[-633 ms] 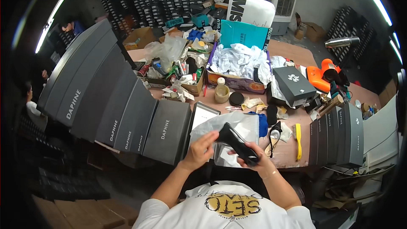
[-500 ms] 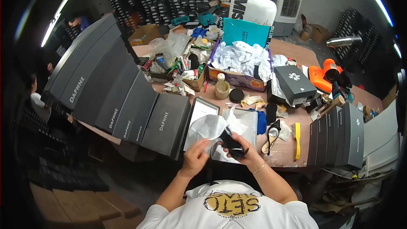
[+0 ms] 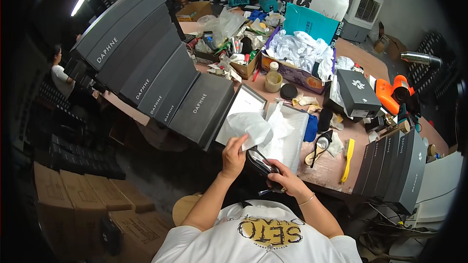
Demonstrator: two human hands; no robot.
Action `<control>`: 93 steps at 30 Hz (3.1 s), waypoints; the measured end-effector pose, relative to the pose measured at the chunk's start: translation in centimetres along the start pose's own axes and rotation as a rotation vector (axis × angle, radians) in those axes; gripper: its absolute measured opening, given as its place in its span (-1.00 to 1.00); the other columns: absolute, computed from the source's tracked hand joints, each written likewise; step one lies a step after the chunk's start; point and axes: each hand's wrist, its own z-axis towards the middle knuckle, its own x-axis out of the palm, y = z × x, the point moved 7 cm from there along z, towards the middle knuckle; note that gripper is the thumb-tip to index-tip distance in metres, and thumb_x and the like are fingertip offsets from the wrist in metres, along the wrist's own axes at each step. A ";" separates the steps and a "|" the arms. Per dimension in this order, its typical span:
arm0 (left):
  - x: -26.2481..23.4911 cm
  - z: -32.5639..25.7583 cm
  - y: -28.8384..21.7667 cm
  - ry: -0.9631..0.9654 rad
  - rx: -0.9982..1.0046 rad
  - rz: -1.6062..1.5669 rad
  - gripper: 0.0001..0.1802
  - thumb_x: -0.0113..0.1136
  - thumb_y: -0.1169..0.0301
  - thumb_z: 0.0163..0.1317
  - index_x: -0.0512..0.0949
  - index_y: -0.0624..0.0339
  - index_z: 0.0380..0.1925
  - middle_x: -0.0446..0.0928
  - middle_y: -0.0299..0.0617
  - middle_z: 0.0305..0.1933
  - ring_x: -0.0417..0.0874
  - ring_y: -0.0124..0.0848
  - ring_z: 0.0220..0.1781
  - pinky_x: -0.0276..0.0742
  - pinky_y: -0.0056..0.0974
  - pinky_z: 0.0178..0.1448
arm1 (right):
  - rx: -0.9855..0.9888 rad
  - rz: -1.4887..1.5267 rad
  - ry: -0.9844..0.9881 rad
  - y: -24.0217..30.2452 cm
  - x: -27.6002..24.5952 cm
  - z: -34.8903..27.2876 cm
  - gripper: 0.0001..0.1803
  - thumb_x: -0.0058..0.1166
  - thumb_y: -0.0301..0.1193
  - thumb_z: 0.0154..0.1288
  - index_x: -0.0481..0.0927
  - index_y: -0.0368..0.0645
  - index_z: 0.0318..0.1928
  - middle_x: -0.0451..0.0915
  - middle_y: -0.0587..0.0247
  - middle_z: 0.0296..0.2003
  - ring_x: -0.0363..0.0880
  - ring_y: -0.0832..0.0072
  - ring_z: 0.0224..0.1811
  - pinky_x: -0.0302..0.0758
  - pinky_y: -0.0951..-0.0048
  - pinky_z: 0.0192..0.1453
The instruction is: Packing pairs of high-heeled shoes into boxes with protective wrapping.
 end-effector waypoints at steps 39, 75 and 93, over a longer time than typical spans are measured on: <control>10.4 9.3 14.2 0.368 -0.991 -1.212 -0.36 0.16 0.14 0.30 0.18 0.07 0.29 0.44 -0.15 0.12 0.44 -0.35 0.14 0.36 -0.24 0.16 | -0.554 -0.206 -0.570 1.1 -4.2 6.9 -0.33 -0.05 -0.33 0.41 0.00 -0.15 0.42 0.15 0.21 0.37 0.19 0.31 0.35 0.08 0.29 0.47; 12.2 4.8 4.6 0.566 -0.814 -1.055 -0.39 0.29 0.25 0.17 0.34 0.17 0.19 0.42 -0.13 0.20 0.50 -0.28 0.13 0.40 -0.14 0.25 | -0.596 -0.971 -1.119 11.9 -5.3 6.5 -0.29 -0.01 -0.19 0.27 0.16 -0.24 0.35 0.17 -0.21 0.30 0.10 -0.06 0.37 0.02 0.14 0.45; 16.8 3.1 -0.7 0.688 -0.558 -0.837 -0.43 0.34 0.53 0.07 0.37 0.38 0.09 0.49 -0.08 0.09 0.57 -0.40 0.00 0.50 -0.35 0.05 | -0.589 0.846 -0.473 3.1 -6.5 -0.9 -0.14 0.05 0.12 0.24 0.15 -0.16 0.36 0.36 0.20 0.24 0.38 0.26 0.24 0.38 -0.04 0.22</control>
